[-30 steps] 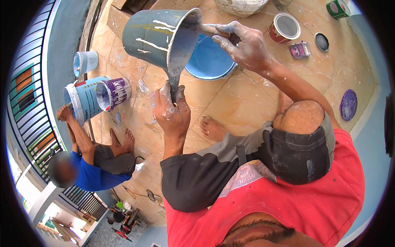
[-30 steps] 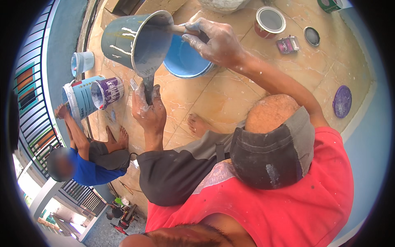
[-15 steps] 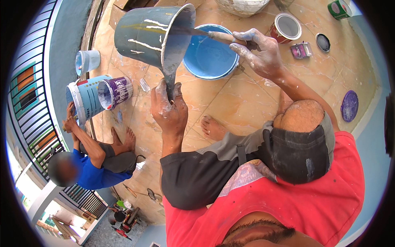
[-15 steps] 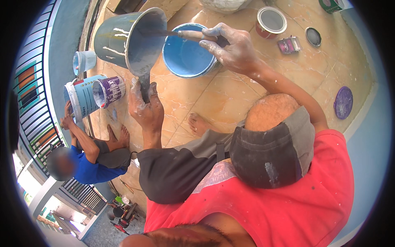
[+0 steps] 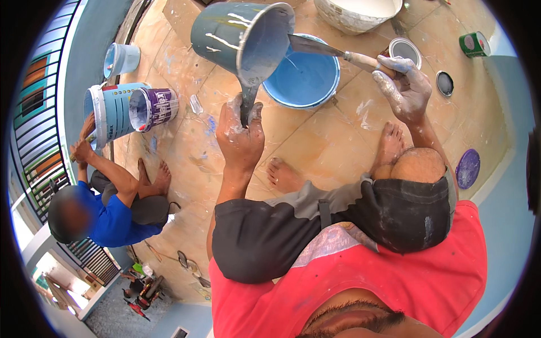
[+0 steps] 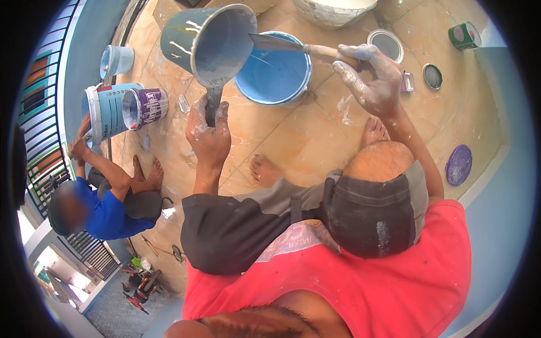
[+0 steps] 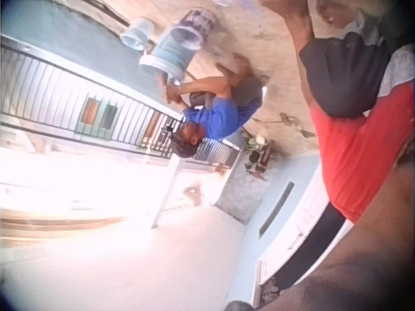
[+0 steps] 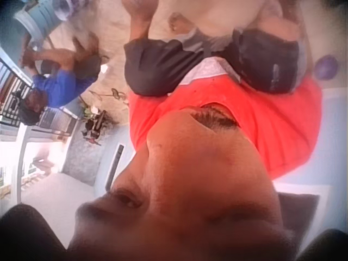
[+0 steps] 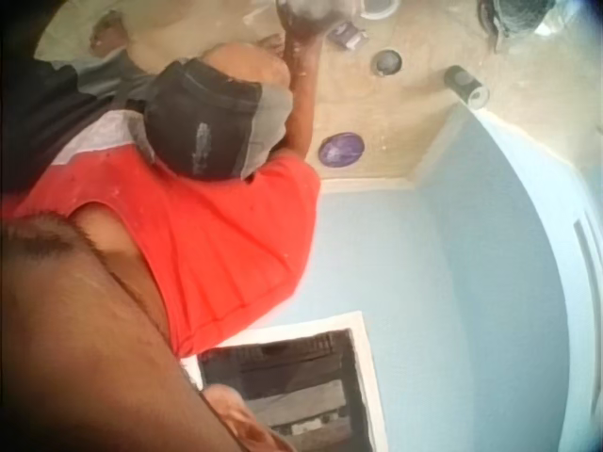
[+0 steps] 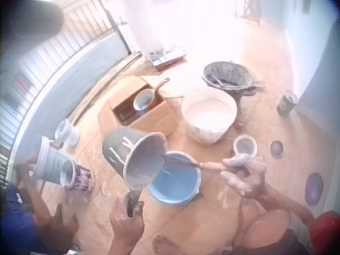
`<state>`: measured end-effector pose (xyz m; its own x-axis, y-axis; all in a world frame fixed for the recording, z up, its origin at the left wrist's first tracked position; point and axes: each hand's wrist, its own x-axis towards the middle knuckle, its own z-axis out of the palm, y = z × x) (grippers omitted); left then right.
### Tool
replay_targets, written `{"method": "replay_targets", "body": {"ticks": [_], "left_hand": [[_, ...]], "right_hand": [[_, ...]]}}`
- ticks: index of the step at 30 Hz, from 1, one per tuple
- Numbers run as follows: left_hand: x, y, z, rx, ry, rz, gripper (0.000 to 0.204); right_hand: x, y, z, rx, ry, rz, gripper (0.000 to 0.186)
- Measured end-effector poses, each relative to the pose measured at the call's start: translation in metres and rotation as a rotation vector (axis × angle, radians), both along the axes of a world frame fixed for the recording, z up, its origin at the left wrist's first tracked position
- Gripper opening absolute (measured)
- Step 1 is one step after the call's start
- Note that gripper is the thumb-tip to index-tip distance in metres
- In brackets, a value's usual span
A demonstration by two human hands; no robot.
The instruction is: The person mixes blue paint in a bucket using a stick, then pours some into a smaller container and continues stirring. Another person nearby also mixes paint in a separate bucket.
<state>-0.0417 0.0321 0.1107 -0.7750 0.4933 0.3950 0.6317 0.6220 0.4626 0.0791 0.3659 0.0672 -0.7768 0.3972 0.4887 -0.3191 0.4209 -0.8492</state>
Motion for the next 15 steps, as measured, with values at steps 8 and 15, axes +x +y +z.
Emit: {"method": "replay_targets", "body": {"ticks": [8,15], "left_hand": [[-0.01,-0.015,-0.004,0.769,-1.088,0.306,0.021],[-0.006,-0.037,-0.014,0.903,-1.145,0.421,0.018]], "right_hand": [[-0.028,-0.021,0.036,0.228,-0.361,0.027,0.03],[-0.098,-0.053,0.021,0.726,-0.536,0.304,0.022]]}}
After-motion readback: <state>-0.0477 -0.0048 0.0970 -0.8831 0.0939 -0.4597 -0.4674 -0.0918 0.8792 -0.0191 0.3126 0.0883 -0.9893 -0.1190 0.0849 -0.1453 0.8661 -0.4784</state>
